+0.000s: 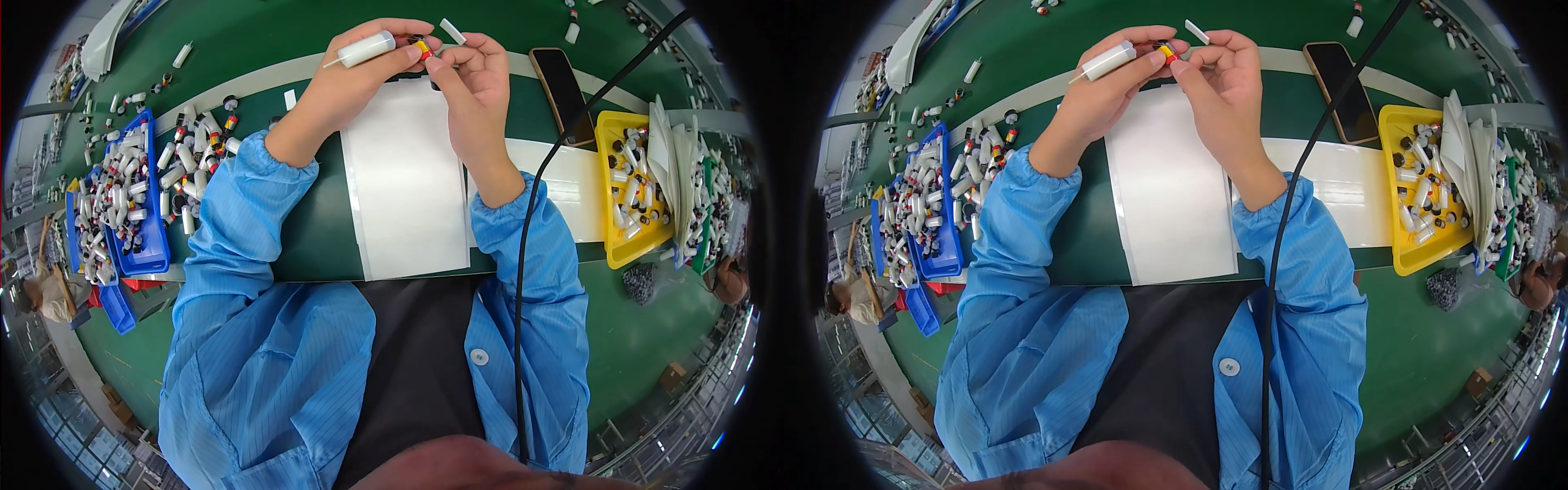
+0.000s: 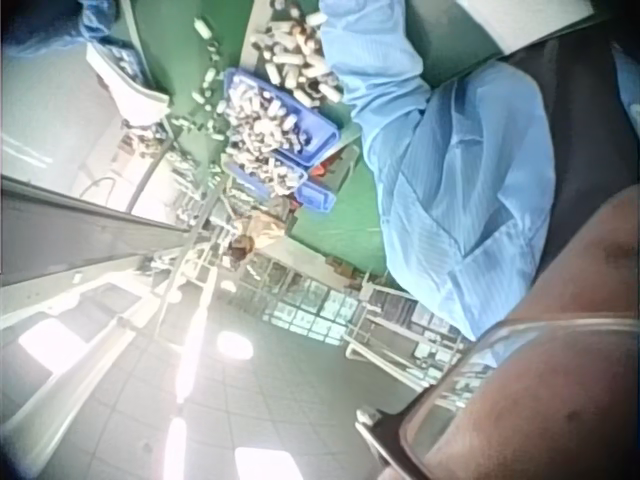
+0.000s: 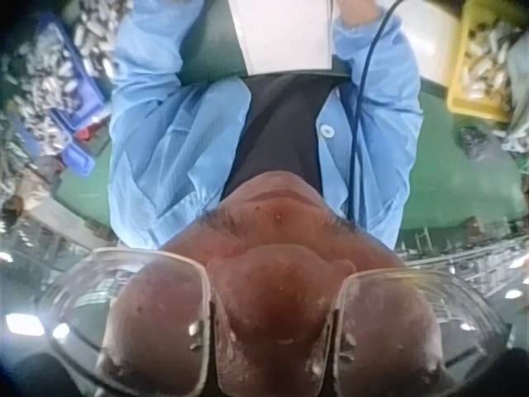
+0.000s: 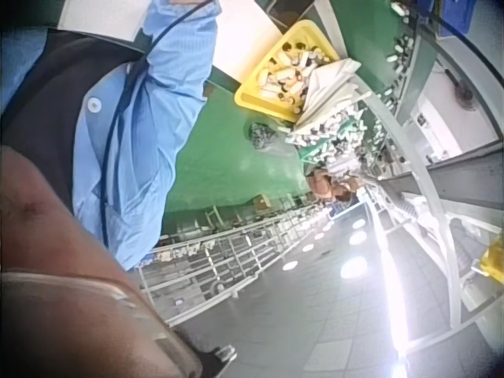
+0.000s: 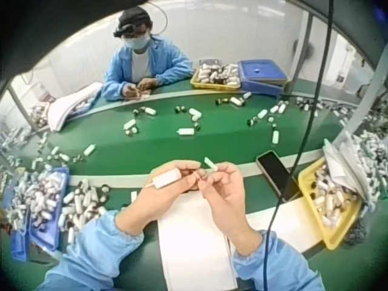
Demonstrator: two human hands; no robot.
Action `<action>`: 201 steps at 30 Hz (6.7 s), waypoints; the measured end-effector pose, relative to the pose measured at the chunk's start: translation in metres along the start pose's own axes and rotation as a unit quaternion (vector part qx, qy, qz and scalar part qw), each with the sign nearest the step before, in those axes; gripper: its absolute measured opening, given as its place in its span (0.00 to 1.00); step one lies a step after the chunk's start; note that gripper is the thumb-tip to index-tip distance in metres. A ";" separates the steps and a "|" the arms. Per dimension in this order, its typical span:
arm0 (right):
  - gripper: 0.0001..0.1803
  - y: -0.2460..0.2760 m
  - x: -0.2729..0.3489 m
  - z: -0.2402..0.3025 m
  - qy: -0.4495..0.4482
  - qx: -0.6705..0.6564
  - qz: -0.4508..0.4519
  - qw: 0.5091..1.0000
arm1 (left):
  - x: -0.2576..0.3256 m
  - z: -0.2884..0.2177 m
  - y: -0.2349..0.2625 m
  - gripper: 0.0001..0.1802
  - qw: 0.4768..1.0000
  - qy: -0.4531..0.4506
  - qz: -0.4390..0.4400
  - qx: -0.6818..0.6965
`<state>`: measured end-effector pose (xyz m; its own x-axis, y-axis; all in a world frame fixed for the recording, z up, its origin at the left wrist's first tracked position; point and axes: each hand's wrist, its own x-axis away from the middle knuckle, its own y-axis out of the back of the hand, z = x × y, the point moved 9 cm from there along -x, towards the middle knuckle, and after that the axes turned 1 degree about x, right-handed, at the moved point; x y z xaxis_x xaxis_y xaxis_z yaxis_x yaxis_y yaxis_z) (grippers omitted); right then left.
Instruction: Assembling small electronic components and applying adhesive strips at a factory workbench.
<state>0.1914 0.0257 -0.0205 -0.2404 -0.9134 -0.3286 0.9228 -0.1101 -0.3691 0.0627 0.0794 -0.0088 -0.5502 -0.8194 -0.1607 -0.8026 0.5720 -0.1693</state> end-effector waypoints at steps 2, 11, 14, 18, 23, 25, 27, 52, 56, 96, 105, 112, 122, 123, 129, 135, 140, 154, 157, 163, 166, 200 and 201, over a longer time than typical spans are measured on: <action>0.26 -0.001 -0.001 0.000 0.009 0.019 0.006 1.000 | 0.000 0.004 0.000 0.18 0.999 0.012 -0.003 0.048; 0.15 0.010 -0.006 0.019 0.062 0.066 -0.020 0.996 | -0.002 0.000 0.005 0.18 1.000 0.007 0.003 0.015; 0.08 0.008 -0.005 0.025 0.058 0.084 0.012 0.995 | -0.002 -0.007 0.002 0.16 0.998 0.013 0.015 -0.056; 0.07 -0.001 -0.002 0.020 0.029 0.137 0.032 0.990 | 0.001 -0.014 -0.004 0.16 0.988 -0.010 0.049 -0.148; 0.07 0.001 -0.004 0.019 0.017 0.146 0.009 0.989 | 0.002 -0.008 -0.004 0.17 0.988 -0.020 0.067 -0.138; 0.06 0.001 -0.002 0.013 0.008 0.149 0.007 0.989 | 0.003 -0.009 -0.006 0.17 0.987 -0.027 0.071 -0.144; 0.06 0.003 -0.002 0.011 -0.002 0.151 0.002 0.989 | 0.002 -0.009 -0.006 0.17 0.985 -0.029 0.078 -0.150; 0.19 -0.021 0.001 0.001 -0.198 -0.223 0.127 0.946 | 0.019 -0.050 -0.034 0.23 0.975 -0.085 0.145 -0.143; 0.13 -0.008 -0.001 -0.010 -0.155 0.069 0.093 0.981 | 0.028 -0.080 0.031 0.23 0.997 -0.033 0.070 -0.007; 0.04 -0.029 0.003 -0.007 0.059 0.501 0.177 0.845 | 0.038 -0.004 0.020 0.23 0.990 0.121 0.002 0.069; 0.06 -0.014 0.004 -0.009 0.021 0.437 0.154 0.886 | 0.048 0.042 0.035 0.25 0.976 0.179 -0.078 0.096; 0.23 -0.022 0.005 0.035 0.140 0.279 0.034 0.949 | 0.020 0.005 0.009 0.23 0.942 0.169 -0.070 0.281; 0.35 -0.004 -0.003 0.007 -0.025 0.004 0.002 1.000 | 0.009 -0.001 -0.027 0.26 0.944 0.128 0.065 0.296; 0.35 -0.005 -0.004 0.004 -0.033 -0.006 0.012 0.999 | 0.007 -0.003 -0.024 0.26 0.958 0.113 0.072 0.254; 0.36 -0.005 0.001 -0.005 -0.083 -0.013 0.035 0.996 | 0.003 -0.003 -0.012 0.24 0.993 0.053 0.084 0.067; 0.31 0.001 -0.003 -0.009 -0.059 0.018 0.019 0.998 | -0.004 -0.002 0.005 0.22 0.999 0.021 0.036 0.030; 0.18 0.026 -0.009 0.008 0.055 0.136 -0.072 0.987 | -0.001 -0.006 0.007 0.18 0.995 0.074 0.004 0.070; 0.10 0.003 -0.012 0.002 -0.146 -0.074 0.119 0.979 | 0.001 0.001 -0.015 0.20 0.979 0.070 0.138 0.130; 0.10 0.004 -0.011 0.001 -0.141 -0.035 0.102 0.984 | 0.001 0.005 -0.013 0.20 0.980 0.072 0.130 0.135; 0.10 0.008 -0.008 -0.004 -0.095 0.035 0.049 0.994 | 0.000 0.009 -0.010 0.20 0.987 0.069 0.088 0.118; 0.10 0.006 -0.005 0.000 -0.067 0.062 0.036 0.995 | 0.001 0.005 -0.009 0.20 0.989 0.072 0.084 0.100; 0.10 0.040 -0.014 0.012 -0.011 0.305 -0.008 0.952 | 0.018 -0.101 0.089 0.20 0.983 -0.033 -0.094 -0.156; 0.10 0.025 -0.012 0.014 0.025 0.381 0.042 0.923 | 0.019 -0.099 0.134 0.23 0.971 -0.049 -0.096 -0.214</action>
<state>0.2218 0.0288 -0.0134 -0.1550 -0.9138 -0.3753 0.8781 -0.3015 0.3715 -0.0780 0.1370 0.0621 -0.3740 -0.8899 -0.2610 -0.9216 0.3251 0.2121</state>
